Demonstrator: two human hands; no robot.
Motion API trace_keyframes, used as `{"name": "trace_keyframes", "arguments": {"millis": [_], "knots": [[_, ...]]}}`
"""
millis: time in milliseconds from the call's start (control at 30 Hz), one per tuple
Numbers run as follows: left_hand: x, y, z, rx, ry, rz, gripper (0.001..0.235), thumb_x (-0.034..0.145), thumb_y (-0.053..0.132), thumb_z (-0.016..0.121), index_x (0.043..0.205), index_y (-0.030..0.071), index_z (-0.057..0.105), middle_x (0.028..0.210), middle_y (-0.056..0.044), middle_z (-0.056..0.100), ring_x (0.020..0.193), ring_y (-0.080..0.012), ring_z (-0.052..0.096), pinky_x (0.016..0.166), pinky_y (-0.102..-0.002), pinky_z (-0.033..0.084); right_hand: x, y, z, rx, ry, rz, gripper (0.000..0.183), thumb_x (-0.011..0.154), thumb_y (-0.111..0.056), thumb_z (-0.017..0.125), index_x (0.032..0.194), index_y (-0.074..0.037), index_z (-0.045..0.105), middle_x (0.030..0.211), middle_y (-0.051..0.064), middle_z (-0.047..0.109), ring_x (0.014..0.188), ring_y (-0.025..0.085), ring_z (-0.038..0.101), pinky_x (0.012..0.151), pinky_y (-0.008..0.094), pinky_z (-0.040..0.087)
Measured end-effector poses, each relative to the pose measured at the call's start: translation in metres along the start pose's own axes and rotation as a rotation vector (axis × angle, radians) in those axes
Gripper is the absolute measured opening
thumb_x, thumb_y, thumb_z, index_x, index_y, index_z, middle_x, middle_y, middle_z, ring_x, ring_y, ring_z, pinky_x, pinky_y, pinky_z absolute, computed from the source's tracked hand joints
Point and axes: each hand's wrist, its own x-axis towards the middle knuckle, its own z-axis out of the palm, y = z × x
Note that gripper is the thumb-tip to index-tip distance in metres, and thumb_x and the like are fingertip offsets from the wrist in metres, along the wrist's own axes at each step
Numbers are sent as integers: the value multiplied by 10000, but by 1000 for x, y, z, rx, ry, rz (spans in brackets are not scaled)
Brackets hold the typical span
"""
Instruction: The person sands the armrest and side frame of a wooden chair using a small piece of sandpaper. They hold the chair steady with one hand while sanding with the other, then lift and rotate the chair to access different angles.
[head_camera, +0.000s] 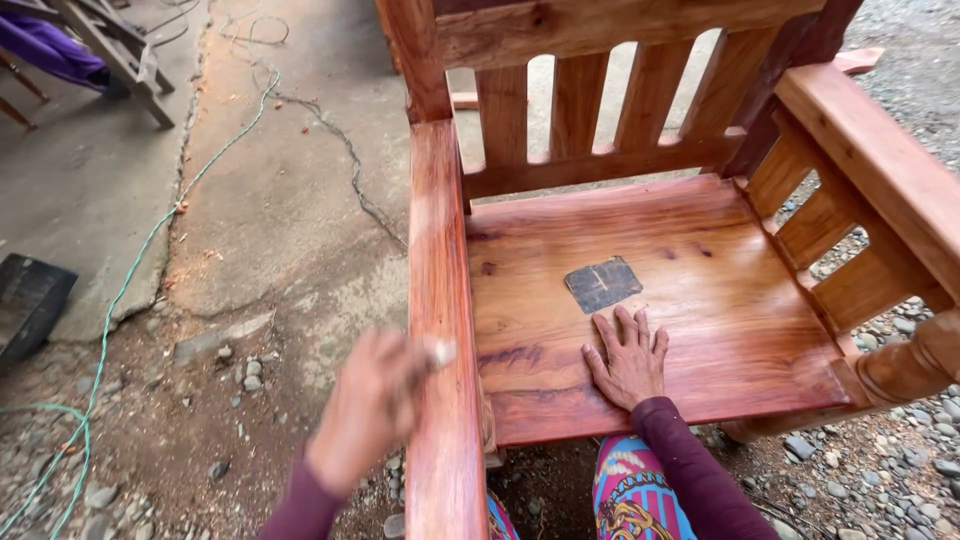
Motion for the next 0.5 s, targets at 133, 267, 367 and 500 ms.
{"name": "trace_keyframes", "arguments": {"millis": [133, 267, 367, 500], "knots": [[-93, 50, 32, -38, 232, 114, 234, 807, 46, 711, 1039, 70, 725, 982, -86, 702, 814, -196, 612, 692, -354, 486, 28, -6, -17, 85, -105, 76, 532, 925, -520, 548, 1386, -259, 598, 1509, 124, 454, 1436, 353, 390, 1158, 653, 207], [-122, 56, 69, 7, 501, 166, 348, 803, 188, 793, 1124, 101, 693, 907, 17, 674, 731, -130, 620, 659, -328, 503, 71, -64, -82, 564, -85, -98, 455, 1002, -394, 531, 1403, -192, 604, 1448, 174, 500, 1366, 344, 500, 1153, 524, 379], [-127, 60, 100, 149, 601, 257, 348, 855, 283, 814, 1153, 171, 673, 903, 81, 658, 691, -85, 586, 601, -316, 449, 112, -117, -129, 662, 29, -397, 453, 1064, -343, 469, 1462, -161, 583, 1500, 231, 421, 1409, 399, 436, 1172, 511, 365], [-129, 64, 117, 219, 667, 255, 315, 886, 306, 799, 1163, 241, 664, 878, 121, 632, 641, -61, 547, 559, -308, 408, 158, -166, -138, 514, -7, -531, 522, 1088, -465, 356, 1490, -220, 582, 1532, 240, 338, 1455, 425, 342, 1205, 570, 274]]}}
